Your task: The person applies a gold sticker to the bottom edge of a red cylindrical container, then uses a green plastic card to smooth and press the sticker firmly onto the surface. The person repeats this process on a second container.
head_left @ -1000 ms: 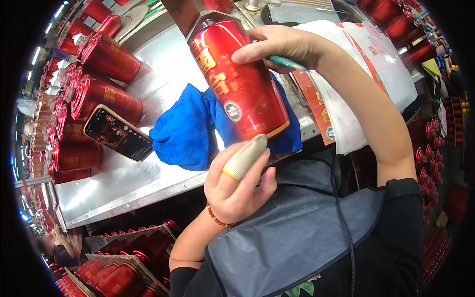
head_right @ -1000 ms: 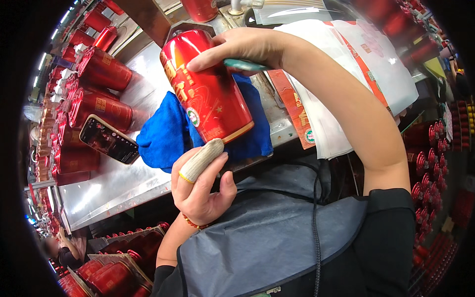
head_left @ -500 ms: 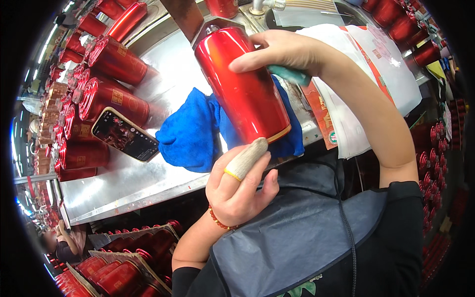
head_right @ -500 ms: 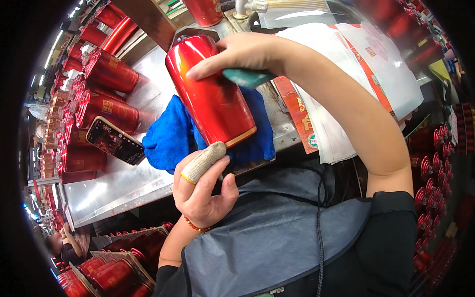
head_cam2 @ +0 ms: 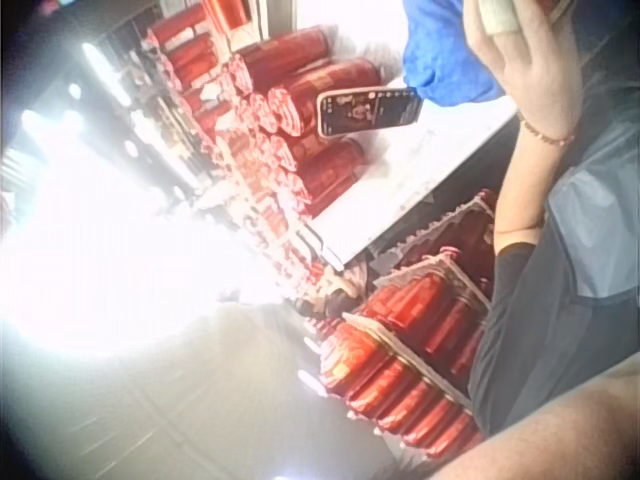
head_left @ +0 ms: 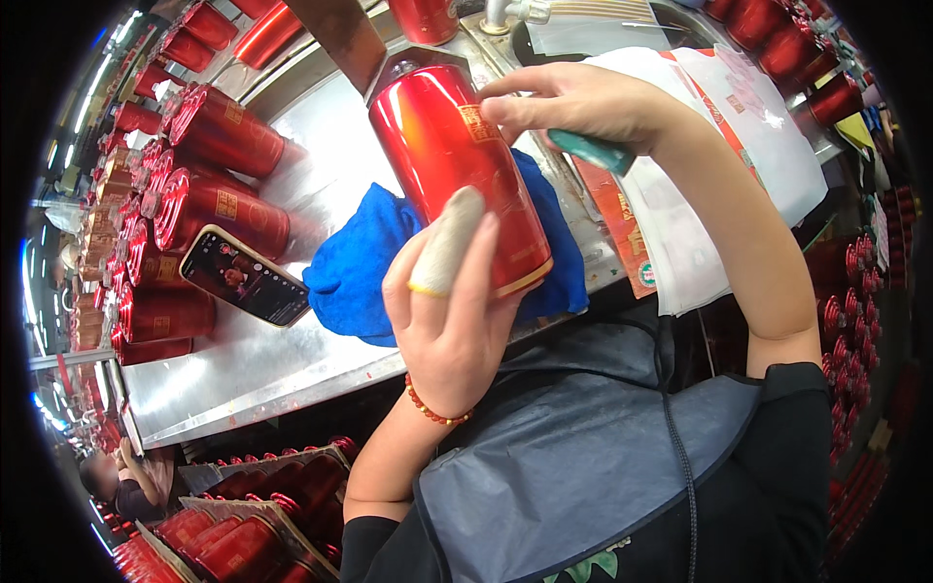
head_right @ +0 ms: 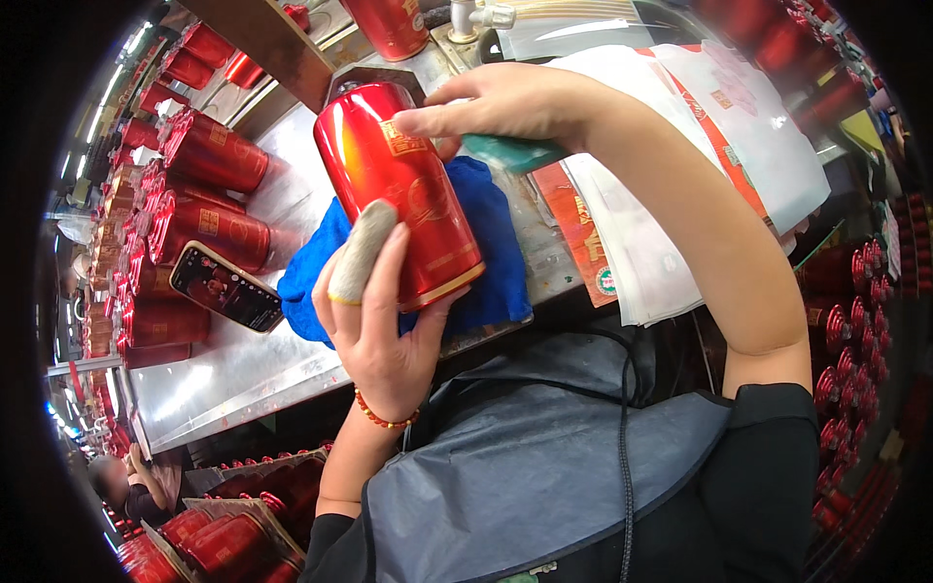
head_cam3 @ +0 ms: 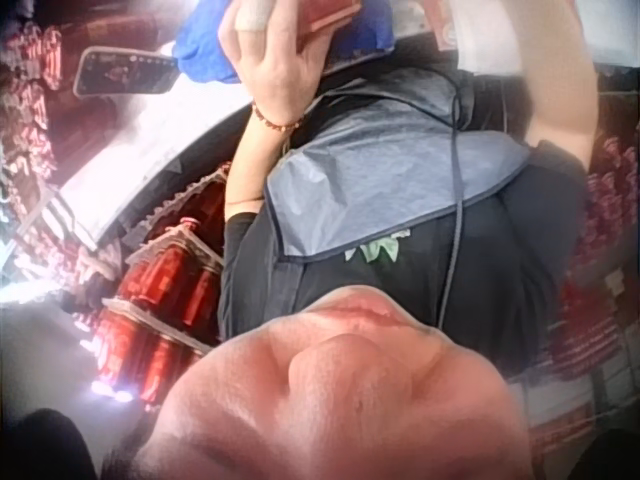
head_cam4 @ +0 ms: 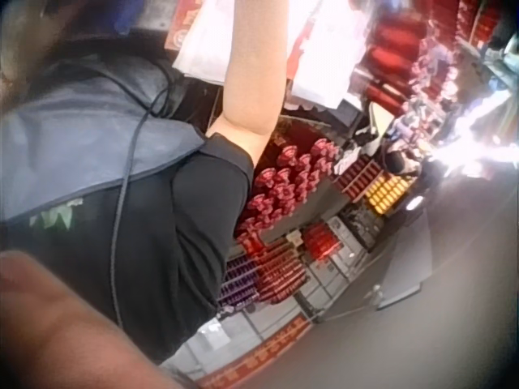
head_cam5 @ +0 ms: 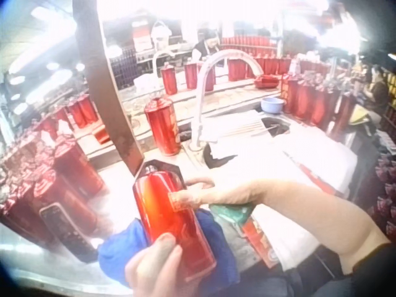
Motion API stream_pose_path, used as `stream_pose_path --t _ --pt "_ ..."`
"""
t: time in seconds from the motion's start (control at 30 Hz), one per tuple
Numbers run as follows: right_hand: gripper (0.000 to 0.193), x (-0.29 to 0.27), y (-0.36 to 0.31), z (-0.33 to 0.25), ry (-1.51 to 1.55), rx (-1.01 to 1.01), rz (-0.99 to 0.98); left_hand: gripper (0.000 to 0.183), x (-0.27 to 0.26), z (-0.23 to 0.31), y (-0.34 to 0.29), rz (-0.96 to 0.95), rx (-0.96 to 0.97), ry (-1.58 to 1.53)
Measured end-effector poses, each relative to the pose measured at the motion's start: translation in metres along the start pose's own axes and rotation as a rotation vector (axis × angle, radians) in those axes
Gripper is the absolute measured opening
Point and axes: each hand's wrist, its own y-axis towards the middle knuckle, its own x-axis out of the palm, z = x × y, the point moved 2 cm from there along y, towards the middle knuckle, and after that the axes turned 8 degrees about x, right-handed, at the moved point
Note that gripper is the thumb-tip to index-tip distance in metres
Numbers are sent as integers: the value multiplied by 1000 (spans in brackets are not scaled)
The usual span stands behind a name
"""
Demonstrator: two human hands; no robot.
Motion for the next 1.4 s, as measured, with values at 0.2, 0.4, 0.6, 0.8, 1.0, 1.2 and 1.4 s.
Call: stream_pose_path --t 0.2,0.4,0.6,0.8,1.0,1.2,1.4 --pt "87 7 17 21 346 18 -39 65 10 -9 -46 152 -312 -378" --pt "83 20 46 26 426 33 -135 32 -9 9 -50 140 -22 -256" --pt "90 21 18 -30 44 -70 52 32 -6 10 -32 124 177 -169" --pt "98 6 31 -27 -334 -63 154 32 -8 16 -8 99 234 -168" --pt "87 14 24 4 264 53 -136 29 -15 13 -27 117 74 -184" --pt "97 20 20 -17 -29 -22 3 32 -13 17 -7 51 244 -144" --pt "104 18 16 -35 -255 17 82 55 -1 16 1 -51 199 80"
